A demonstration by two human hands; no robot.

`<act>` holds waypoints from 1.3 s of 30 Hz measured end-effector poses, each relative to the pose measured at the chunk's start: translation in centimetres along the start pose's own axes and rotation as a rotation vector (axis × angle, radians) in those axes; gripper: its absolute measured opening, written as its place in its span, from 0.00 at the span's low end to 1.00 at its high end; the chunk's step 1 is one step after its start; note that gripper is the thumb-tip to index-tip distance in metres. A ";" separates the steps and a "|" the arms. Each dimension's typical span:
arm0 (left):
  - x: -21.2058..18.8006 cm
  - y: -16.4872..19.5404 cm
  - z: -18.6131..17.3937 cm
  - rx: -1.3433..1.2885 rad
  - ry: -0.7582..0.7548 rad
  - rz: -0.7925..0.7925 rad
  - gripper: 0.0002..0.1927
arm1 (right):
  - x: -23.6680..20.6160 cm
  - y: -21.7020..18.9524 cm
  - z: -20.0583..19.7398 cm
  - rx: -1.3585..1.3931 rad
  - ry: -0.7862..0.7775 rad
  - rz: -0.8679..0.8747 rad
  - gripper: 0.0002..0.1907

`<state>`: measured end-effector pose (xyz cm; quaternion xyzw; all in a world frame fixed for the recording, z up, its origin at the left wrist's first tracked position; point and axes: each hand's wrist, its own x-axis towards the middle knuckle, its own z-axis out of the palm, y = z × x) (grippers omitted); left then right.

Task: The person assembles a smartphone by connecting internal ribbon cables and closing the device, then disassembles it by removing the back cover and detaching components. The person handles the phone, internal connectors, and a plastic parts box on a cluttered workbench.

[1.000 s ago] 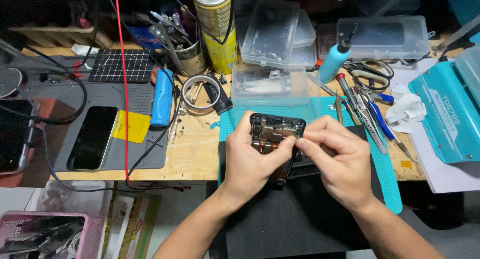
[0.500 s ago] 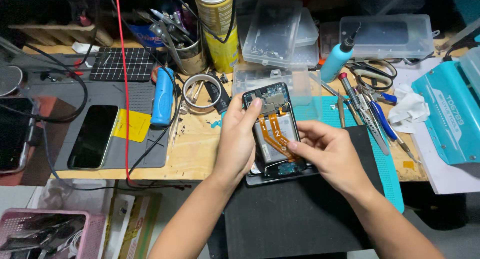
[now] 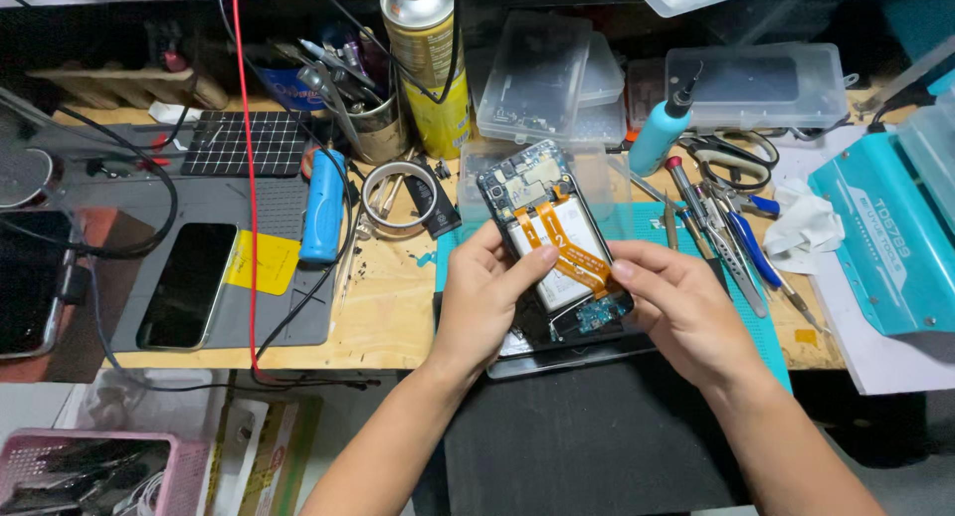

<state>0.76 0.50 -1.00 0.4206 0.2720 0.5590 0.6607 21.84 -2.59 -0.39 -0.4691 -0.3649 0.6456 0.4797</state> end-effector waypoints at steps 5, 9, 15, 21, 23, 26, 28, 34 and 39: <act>-0.3 -0.1 0.5 -0.068 0.130 0.117 0.15 | -0.4 0.3 0.8 0.018 -0.175 0.071 0.21; -0.7 -0.3 1.0 -0.135 0.197 0.202 0.16 | -0.6 0.5 1.9 0.009 -0.142 0.053 0.22; -1.0 -0.2 1.5 -0.153 0.278 0.232 0.15 | -1.6 0.8 4.5 -0.407 0.134 -0.608 0.30; -1.6 0.1 1.7 -0.268 0.242 0.105 0.14 | -2.2 -0.8 4.6 -1.082 0.222 -1.133 0.13; -1.8 0.0 1.9 -0.284 0.237 0.080 0.14 | -2.2 -1.2 4.6 -1.112 0.196 -1.142 0.11; -1.9 -0.4 2.2 -0.171 0.147 0.241 0.18 | -2.3 -1.7 4.6 -1.134 0.159 -1.145 0.11; -1.9 -0.7 2.4 -0.168 0.158 0.226 0.18 | -2.5 -2.0 4.6 -1.143 0.140 -1.129 0.10; -2.6 -0.8 2.5 -0.184 0.182 0.077 0.19 | -3.0 -2.6 4.9 -1.085 0.118 -1.013 0.10; -2.7 -0.9 2.5 -0.139 0.139 0.113 0.15 | -3.4 -3.3 5.1 -1.167 0.109 -1.021 0.10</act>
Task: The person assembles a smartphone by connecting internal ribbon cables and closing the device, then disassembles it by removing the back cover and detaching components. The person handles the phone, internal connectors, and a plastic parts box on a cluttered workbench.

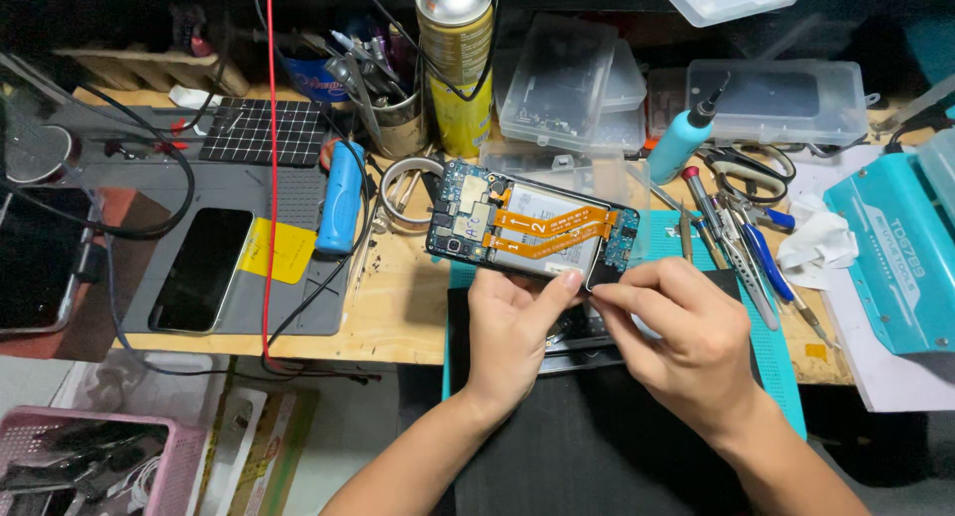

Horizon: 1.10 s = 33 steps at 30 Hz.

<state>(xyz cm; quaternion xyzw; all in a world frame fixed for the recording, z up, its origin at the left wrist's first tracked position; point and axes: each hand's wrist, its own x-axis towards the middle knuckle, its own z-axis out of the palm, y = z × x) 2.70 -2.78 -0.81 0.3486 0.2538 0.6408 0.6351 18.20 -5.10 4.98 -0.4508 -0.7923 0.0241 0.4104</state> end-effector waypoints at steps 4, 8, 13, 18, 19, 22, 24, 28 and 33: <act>-0.2 0.1 -0.1 0.016 -0.050 0.047 0.14 | 0.2 -0.4 -0.3 -0.087 -0.021 -0.097 0.12; -0.3 0.2 -0.1 0.011 -0.045 0.059 0.16 | 0.3 -0.8 -0.6 -0.100 -0.022 -0.114 0.12; -0.3 0.3 0.1 0.016 -0.024 0.068 0.19 | 0.0 -0.2 0.0 0.081 0.109 0.191 0.12; -0.6 0.0 0.3 -0.002 -0.038 0.073 0.23 | 0.1 3.1 1.4 0.834 0.082 0.668 0.20; -0.6 0.0 0.2 -0.002 -0.043 0.066 0.23 | 0.0 3.8 1.5 0.911 0.010 0.714 0.18; -0.5 -0.2 0.2 0.006 -0.052 0.050 0.23 | -0.8 5.1 2.1 1.090 -0.018 0.769 0.11; -0.6 -0.3 0.1 0.011 -0.060 0.042 0.23 | -1.2 5.6 2.5 1.107 -0.008 0.773 0.10; -0.2 -0.5 0.0 0.007 -0.076 0.046 0.23 | -1.3 6.0 3.0 1.104 0.007 0.766 0.10; 0.0 -0.5 0.1 0.014 -0.087 0.045 0.23 | -1.2 6.0 3.0 1.178 0.018 0.799 0.11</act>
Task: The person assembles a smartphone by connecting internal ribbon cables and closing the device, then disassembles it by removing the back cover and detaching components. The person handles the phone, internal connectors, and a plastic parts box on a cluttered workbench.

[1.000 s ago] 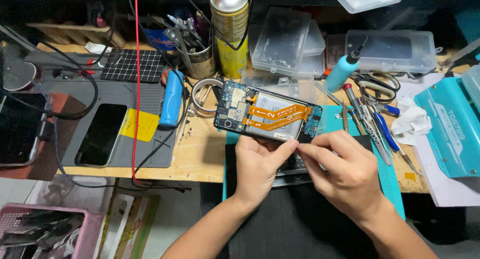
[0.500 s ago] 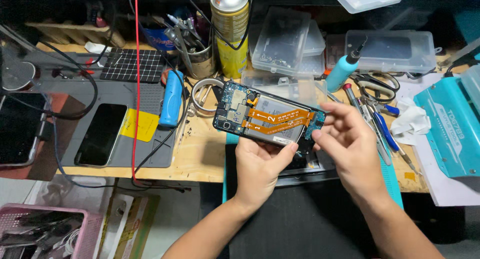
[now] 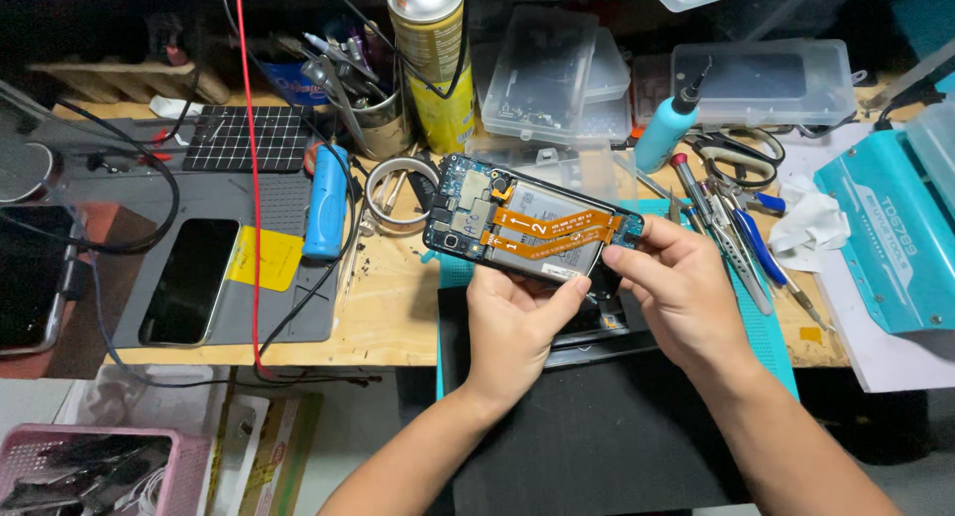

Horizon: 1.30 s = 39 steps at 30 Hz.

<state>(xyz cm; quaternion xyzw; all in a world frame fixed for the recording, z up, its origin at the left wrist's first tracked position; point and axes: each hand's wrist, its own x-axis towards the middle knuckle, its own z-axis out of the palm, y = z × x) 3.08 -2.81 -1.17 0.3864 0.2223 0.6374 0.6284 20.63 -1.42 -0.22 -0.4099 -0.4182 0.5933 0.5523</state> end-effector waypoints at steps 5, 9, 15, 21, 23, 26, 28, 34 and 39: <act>0.1 -0.1 0.1 -0.001 0.007 -0.016 0.23 | 0.1 -0.3 0.3 0.046 0.013 0.020 0.12; 0.1 -0.1 0.2 0.000 0.008 -0.014 0.23 | 0.0 -0.5 0.6 0.074 0.009 0.029 0.12; 0.0 -0.1 0.2 0.010 0.012 -0.010 0.24 | 0.1 -0.1 0.2 0.007 0.031 0.023 0.10; 0.0 -0.4 0.2 0.010 0.017 -0.004 0.23 | 0.2 0.3 0.2 -0.048 0.065 0.011 0.09; 0.0 -0.5 0.2 0.004 0.009 0.021 0.23 | 0.1 0.2 0.4 -0.053 0.071 0.012 0.10; 0.0 -0.6 0.2 0.005 0.010 0.024 0.22 | 0.1 0.0 0.9 -0.034 0.074 0.016 0.10; 0.0 -0.6 0.2 -0.006 0.011 0.031 0.22 | 0.0 0.0 1.2 0.019 0.064 0.013 0.11; 0.1 -0.4 0.0 0.009 0.008 0.013 0.19 | 0.0 0.4 1.2 0.033 0.055 -0.017 0.10; 0.2 -0.1 0.0 -0.014 -0.002 -0.013 0.19 | -0.1 0.3 1.3 0.028 0.033 -0.037 0.11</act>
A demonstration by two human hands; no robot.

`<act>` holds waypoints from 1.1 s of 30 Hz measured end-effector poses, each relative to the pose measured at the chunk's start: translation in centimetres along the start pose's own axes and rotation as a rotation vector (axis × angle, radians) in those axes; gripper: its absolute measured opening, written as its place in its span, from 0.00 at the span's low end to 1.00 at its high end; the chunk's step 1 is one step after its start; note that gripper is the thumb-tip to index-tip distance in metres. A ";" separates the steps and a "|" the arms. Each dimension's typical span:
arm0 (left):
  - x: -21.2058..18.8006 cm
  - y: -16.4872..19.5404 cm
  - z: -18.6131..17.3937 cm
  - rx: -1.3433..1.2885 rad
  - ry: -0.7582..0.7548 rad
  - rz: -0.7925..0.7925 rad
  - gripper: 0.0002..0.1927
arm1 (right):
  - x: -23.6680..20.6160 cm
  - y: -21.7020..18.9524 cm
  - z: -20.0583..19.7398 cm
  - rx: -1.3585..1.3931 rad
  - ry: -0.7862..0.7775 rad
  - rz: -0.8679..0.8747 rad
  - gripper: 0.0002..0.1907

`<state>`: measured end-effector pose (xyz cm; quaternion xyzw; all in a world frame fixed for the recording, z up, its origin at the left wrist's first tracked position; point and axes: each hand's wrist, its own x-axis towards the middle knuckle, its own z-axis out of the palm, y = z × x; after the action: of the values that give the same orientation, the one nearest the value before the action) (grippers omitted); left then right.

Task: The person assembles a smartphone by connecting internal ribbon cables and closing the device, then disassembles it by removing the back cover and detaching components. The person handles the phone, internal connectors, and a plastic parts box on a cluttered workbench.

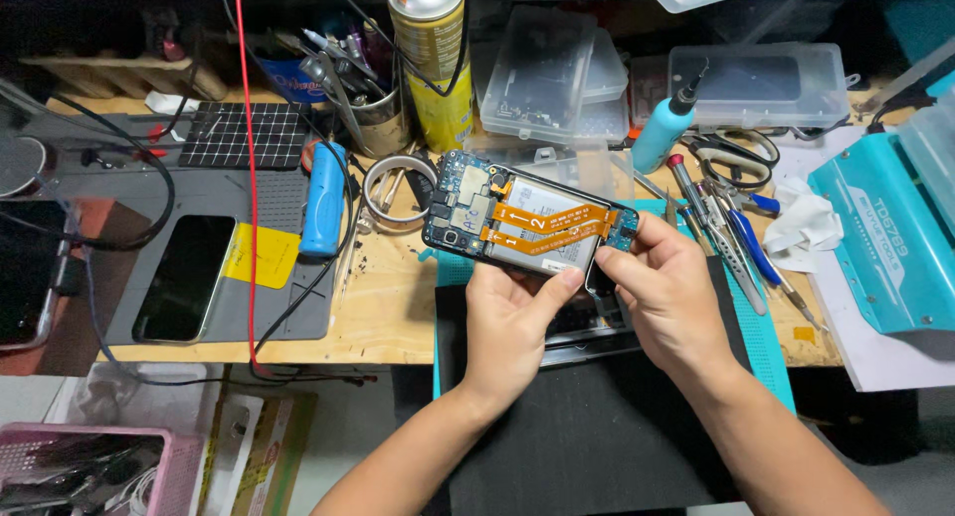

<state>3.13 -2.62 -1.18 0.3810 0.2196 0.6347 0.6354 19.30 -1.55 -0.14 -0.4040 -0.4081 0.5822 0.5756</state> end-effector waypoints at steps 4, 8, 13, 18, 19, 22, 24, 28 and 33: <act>0.0 0.5 0.0 -0.032 0.010 -0.054 0.19 | -0.3 -0.8 0.7 0.045 -0.017 0.024 0.15; 0.0 0.9 0.3 -0.042 0.001 -0.037 0.20 | -0.6 -1.4 1.4 0.036 -0.037 0.011 0.19; 0.1 1.4 0.2 -0.027 0.002 -0.063 0.18 | -0.9 -1.5 1.8 -0.029 -0.032 0.022 0.21; 0.2 1.4 0.2 -0.038 0.008 -0.059 0.18 | -1.1 -1.6 1.9 -0.046 -0.051 0.023 0.23; 0.1 1.3 0.1 -0.037 0.009 -0.061 0.19 | -1.0 -1.6 1.9 -0.048 -0.046 0.031 0.23; 0.1 1.1 0.0 -0.012 -0.018 -0.024 0.20 | -0.8 -1.7 1.4 -0.093 -0.055 0.032 0.24; 0.1 1.0 -0.2 0.002 -0.037 -0.023 0.23 | -0.5 -1.6 0.9 -0.129 -0.064 0.039 0.24; 0.4 1.0 -0.5 0.027 -0.045 -0.054 0.28 | 0.0 -1.1 0.0 -0.210 -0.088 0.094 0.23; 0.2 1.2 -0.7 0.025 -0.039 -0.058 0.29 | -0.1 -1.2 -0.5 -0.138 -0.147 0.147 0.21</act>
<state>1.85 -2.37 -0.63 0.3947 0.2260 0.6056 0.6530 20.15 -1.66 0.83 -0.4277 -0.4574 0.6216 0.4707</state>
